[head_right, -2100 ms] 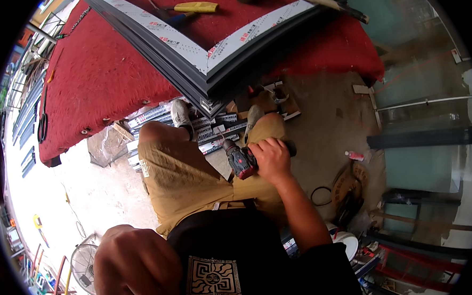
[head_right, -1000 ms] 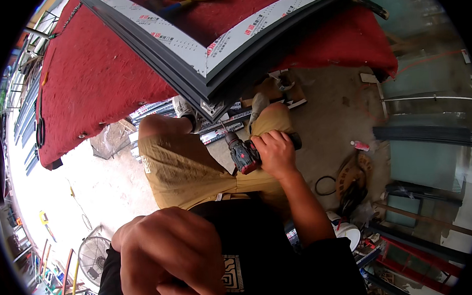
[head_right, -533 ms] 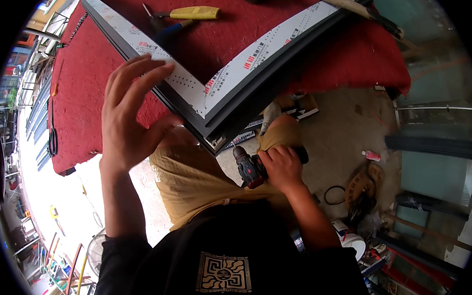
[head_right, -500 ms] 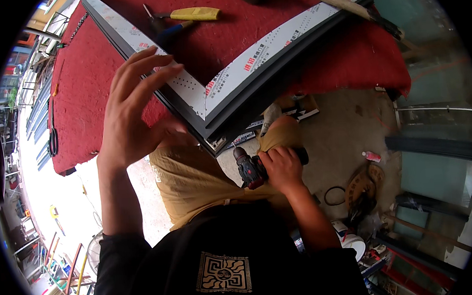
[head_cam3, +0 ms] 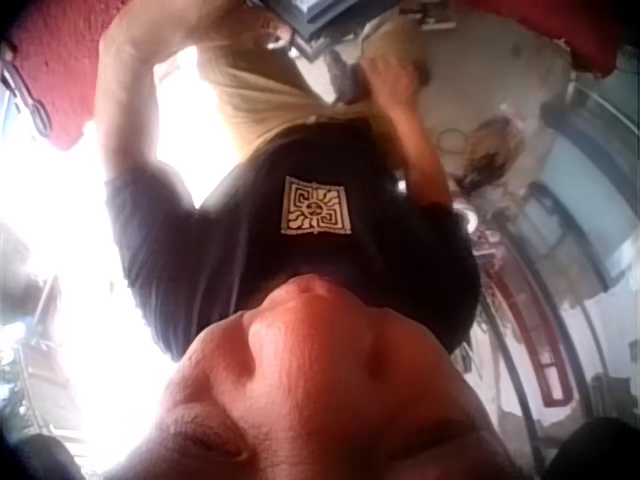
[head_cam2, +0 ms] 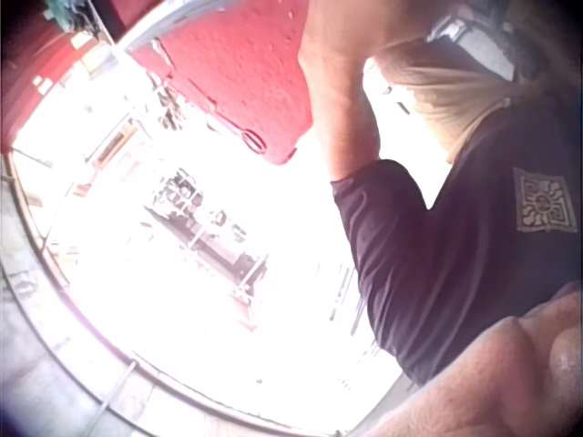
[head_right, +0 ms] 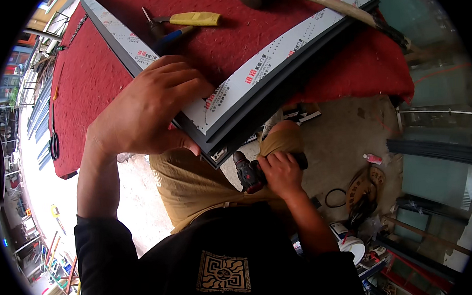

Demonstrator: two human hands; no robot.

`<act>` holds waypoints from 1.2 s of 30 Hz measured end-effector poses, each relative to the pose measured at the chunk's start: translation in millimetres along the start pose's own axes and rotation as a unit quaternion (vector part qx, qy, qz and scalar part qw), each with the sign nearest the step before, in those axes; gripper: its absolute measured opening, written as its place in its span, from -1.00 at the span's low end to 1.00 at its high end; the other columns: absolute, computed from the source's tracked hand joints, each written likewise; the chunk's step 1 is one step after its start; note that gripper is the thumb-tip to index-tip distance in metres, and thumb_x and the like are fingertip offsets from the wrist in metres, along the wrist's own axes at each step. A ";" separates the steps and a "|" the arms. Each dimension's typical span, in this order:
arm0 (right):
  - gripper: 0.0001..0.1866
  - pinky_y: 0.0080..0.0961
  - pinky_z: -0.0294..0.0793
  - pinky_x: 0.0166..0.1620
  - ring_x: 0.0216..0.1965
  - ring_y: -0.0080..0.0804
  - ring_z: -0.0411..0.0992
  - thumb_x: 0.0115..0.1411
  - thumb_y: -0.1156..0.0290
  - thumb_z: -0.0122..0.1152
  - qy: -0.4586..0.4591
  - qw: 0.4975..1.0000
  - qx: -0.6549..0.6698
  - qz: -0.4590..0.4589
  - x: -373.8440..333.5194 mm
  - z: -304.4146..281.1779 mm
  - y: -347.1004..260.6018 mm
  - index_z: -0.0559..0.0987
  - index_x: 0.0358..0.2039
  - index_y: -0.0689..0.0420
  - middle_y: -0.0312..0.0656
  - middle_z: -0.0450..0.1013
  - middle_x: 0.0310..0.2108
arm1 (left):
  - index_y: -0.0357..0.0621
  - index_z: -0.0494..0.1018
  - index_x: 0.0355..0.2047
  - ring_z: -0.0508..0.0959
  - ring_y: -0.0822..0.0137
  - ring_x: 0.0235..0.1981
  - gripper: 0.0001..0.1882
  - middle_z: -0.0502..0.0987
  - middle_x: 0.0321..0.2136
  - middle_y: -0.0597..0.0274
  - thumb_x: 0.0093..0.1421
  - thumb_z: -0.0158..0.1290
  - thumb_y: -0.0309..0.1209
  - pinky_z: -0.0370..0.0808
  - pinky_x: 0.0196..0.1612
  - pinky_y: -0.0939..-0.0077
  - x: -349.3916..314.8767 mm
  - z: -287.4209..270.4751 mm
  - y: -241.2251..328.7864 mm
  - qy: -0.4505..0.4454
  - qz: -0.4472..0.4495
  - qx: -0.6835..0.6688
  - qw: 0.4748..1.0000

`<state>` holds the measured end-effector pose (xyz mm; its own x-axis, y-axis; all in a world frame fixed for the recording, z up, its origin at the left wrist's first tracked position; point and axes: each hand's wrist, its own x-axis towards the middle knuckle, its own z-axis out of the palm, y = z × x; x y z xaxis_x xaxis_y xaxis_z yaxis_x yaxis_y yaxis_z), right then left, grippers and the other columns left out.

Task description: The person assembles a window frame by securing metal profiles together using a cordless drill and screws. They work on a red table, repeatedly positioning the frame, inserting screws, and tightening them to join the corners.

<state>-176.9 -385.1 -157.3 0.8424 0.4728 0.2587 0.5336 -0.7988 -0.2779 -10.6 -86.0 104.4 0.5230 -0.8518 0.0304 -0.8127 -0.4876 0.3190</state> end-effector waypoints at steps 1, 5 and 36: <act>-0.80 -0.25 0.51 -0.07 -0.17 -0.27 0.54 0.18 0.37 0.36 0.000 1.000 0.001 -0.001 1.1 0.0 -0.7 0.71 -0.16 -0.01 -0.33 0.51 -0.33 | -0.24 0.55 0.11 0.59 -0.11 0.18 -0.04 0.62 0.02 -0.07 -0.24 0.55 0.08 0.34 0.48 -0.08 -0.8 0.2 -1.4 -0.001 -0.001 0.000 1.000; -0.80 -0.26 0.51 -0.09 -0.19 -0.28 0.54 0.19 0.38 0.32 0.004 1.000 -0.015 -0.004 1.3 -0.3 -0.2 0.71 -0.16 0.00 -0.33 0.51 -0.35 | -0.25 0.53 0.13 0.57 -0.12 0.21 -0.08 0.61 0.05 -0.09 -0.16 0.55 0.04 0.37 0.43 -0.08 -5.3 6.5 -6.0 0.029 0.029 0.021 0.999; -0.87 -0.30 0.48 0.09 -0.06 -0.35 0.50 0.28 0.26 0.26 -0.006 0.997 -0.072 0.003 -11.5 11.0 -3.2 0.63 -0.18 -0.08 -0.36 0.51 -0.29 | -0.31 0.52 0.12 0.51 -0.19 0.20 -0.09 0.58 0.08 -0.09 -0.15 0.50 0.03 0.38 0.34 -0.07 -3.8 4.4 -5.9 0.031 0.027 0.048 0.998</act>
<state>-187.5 -383.9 -169.5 0.8463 0.4721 0.2466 0.5137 -0.8458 -0.1438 -8.9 -80.8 98.2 0.4911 -0.8647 0.1050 -0.8590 -0.4608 0.2231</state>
